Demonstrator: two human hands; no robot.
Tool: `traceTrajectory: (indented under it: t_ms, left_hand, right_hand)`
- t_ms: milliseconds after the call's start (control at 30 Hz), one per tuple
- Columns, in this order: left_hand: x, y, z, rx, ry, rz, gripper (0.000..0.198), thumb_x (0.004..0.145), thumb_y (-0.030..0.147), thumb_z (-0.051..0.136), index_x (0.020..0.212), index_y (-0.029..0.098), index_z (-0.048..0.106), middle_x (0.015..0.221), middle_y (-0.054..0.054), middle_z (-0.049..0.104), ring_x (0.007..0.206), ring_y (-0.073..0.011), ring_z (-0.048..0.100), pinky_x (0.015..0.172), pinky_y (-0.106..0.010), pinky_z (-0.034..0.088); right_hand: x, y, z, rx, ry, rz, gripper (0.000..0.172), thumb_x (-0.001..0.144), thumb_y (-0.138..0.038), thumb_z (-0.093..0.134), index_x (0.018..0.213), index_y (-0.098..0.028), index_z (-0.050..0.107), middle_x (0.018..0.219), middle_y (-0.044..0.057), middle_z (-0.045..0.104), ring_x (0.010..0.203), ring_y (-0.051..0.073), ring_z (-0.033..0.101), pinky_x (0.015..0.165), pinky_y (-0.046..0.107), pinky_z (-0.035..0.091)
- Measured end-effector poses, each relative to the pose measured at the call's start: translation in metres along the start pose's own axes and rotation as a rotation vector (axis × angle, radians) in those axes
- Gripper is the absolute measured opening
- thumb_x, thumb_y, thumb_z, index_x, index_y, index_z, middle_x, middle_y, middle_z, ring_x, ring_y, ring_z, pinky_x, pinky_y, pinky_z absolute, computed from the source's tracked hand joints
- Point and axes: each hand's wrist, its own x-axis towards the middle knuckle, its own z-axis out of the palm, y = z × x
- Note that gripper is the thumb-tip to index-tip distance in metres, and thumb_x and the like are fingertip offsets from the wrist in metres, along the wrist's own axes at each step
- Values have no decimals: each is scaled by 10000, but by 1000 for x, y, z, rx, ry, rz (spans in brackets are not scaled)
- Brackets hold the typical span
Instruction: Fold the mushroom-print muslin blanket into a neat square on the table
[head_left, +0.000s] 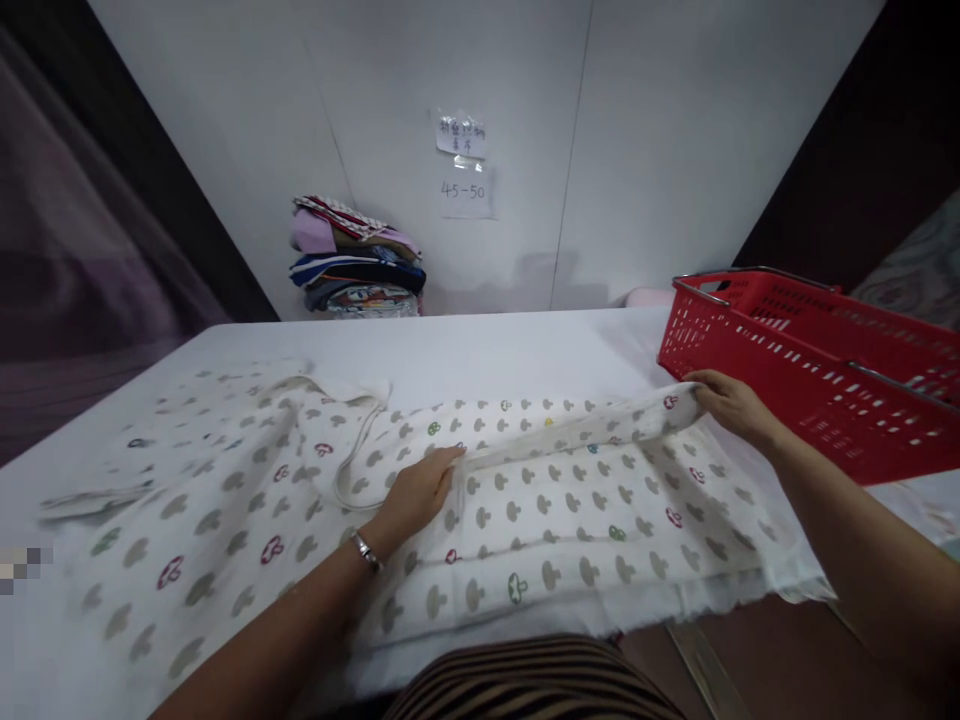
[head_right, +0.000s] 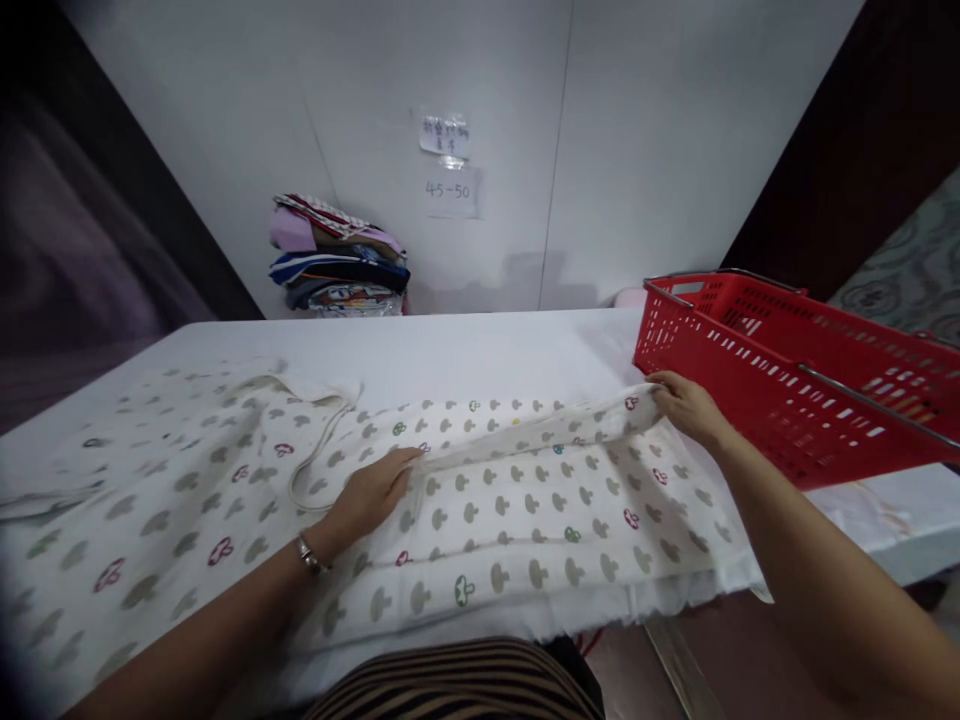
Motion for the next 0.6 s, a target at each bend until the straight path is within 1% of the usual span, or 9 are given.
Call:
traceTrajectory:
  t_ms: [67, 167, 233, 333, 433, 533, 600]
  left_hand:
    - [6, -1, -1, -3, 25, -29, 335, 906, 222, 325, 1195, 194, 492, 1175, -47, 615, 1034, -183, 598, 873, -318, 489]
    - [13, -6, 1, 12, 36, -25, 311, 900, 188, 326, 1155, 191, 504, 1133, -51, 628, 989, -184, 613, 857, -323, 491]
    - [16, -9, 4, 16, 31, -1, 311, 889, 149, 329, 1142, 201, 502, 1130, -51, 623, 979, -181, 613, 854, -328, 491]
    - [17, -12, 5, -4, 24, 72, 318, 882, 112, 331, 1134, 211, 498, 1211, -57, 577, 1072, -171, 573, 897, -326, 476]
    - [18, -11, 4, -13, 8, 123, 260, 917, 177, 342, 1116, 204, 506, 1249, -65, 548, 1108, -166, 551, 907, -322, 476]
    - [18, -9, 2, 8, -18, 154, 233, 933, 301, 383, 1100, 209, 517, 1232, -65, 554, 1069, -173, 570, 868, -326, 495]
    - [17, -9, 2, 25, -23, 183, 230, 933, 323, 392, 1080, 212, 529, 1216, -63, 561, 1039, -172, 584, 837, -318, 504]
  right_hand:
    - [3, 2, 2, 14, -14, 27, 370, 760, -271, 444, 1065, -127, 598, 934, 97, 639, 775, 182, 562, 702, 282, 435]
    - [5, 4, 4, 50, -30, 43, 403, 757, -275, 447, 1102, -124, 591, 918, 92, 637, 755, 174, 555, 675, 267, 433]
    - [5, 4, 3, 87, -41, 40, 403, 753, -293, 452, 1100, -135, 585, 890, 80, 634, 738, 172, 549, 653, 263, 434]
    - [3, 2, 1, 108, -51, 26, 367, 743, -315, 470, 1054, -156, 585, 848, 64, 627, 713, 171, 542, 630, 260, 437]
    - [3, -1, -1, 107, -55, 8, 317, 739, -317, 482, 1002, -174, 584, 807, 56, 623, 702, 173, 543, 619, 260, 438]
    - [4, -1, 0, 116, -51, 12, 291, 737, -315, 481, 972, -178, 584, 787, 56, 621, 696, 176, 543, 612, 264, 440]
    - [6, 1, 2, 128, -39, 22, 283, 730, -304, 477, 958, -178, 586, 779, 53, 620, 688, 174, 543, 609, 265, 440]
